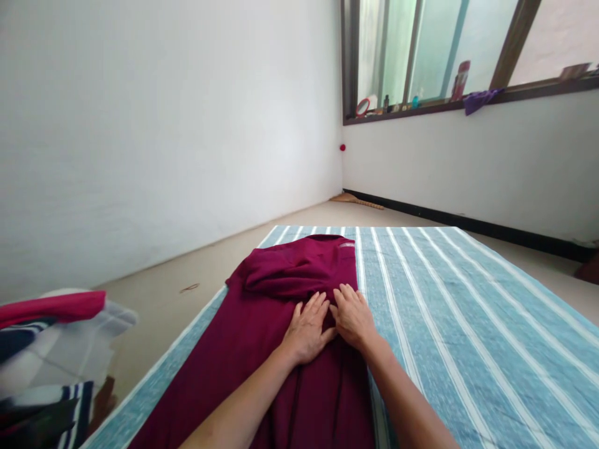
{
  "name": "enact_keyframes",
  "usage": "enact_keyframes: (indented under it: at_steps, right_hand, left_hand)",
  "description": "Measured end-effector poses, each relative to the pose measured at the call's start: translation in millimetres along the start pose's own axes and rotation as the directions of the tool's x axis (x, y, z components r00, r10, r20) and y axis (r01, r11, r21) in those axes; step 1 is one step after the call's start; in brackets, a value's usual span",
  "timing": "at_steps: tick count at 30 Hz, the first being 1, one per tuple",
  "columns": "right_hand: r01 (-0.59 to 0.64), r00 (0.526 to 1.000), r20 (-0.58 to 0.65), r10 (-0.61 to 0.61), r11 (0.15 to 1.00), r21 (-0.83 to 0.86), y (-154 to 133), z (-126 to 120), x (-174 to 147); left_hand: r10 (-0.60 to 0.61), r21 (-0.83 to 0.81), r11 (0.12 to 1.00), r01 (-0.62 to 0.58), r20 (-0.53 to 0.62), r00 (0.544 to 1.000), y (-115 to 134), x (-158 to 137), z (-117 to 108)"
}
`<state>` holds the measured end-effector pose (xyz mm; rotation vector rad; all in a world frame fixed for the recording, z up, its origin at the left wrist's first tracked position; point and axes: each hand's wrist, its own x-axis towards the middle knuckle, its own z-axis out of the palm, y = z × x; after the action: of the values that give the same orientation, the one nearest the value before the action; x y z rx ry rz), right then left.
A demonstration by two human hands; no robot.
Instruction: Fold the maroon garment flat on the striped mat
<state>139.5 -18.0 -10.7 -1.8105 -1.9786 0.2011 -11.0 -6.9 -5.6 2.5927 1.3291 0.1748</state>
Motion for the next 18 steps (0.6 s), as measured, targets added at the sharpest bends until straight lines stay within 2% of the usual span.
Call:
enact_keyframes:
  at_steps: [3,6,8,10,13,18]
  right_hand:
    - [-0.015,0.993,0.117,0.029,0.993,-0.12,10,15,0]
    - [-0.047,0.987,0.144,0.072,0.985,-0.168,14,20,0]
    - [-0.052,0.986,0.144,0.079,0.981,-0.184,14,21,-1]
    - [-0.047,0.987,0.145,0.076,0.98,-0.193,14,21,-2]
    - [-0.042,0.988,0.14,0.072,0.977,-0.208,15,22,-2]
    - [-0.043,0.989,0.129,0.071,0.977,-0.209,16,24,-3]
  left_hand:
    - [0.024,-0.054,0.998,-0.028,-0.079,0.997,-3,-1,3]
    - [0.026,-0.168,0.983,-0.071,-0.256,0.966,-9,0,5]
    - [-0.052,-0.256,0.965,-0.053,-0.383,0.922,-14,1,4]
    - [-0.168,-0.324,0.946,0.01,-0.464,0.87,-18,3,2]
    - [-0.317,-0.407,0.907,0.112,-0.479,0.819,-24,5,-2]
    - [-0.481,-0.613,0.769,0.182,-0.366,0.797,-28,8,-4]
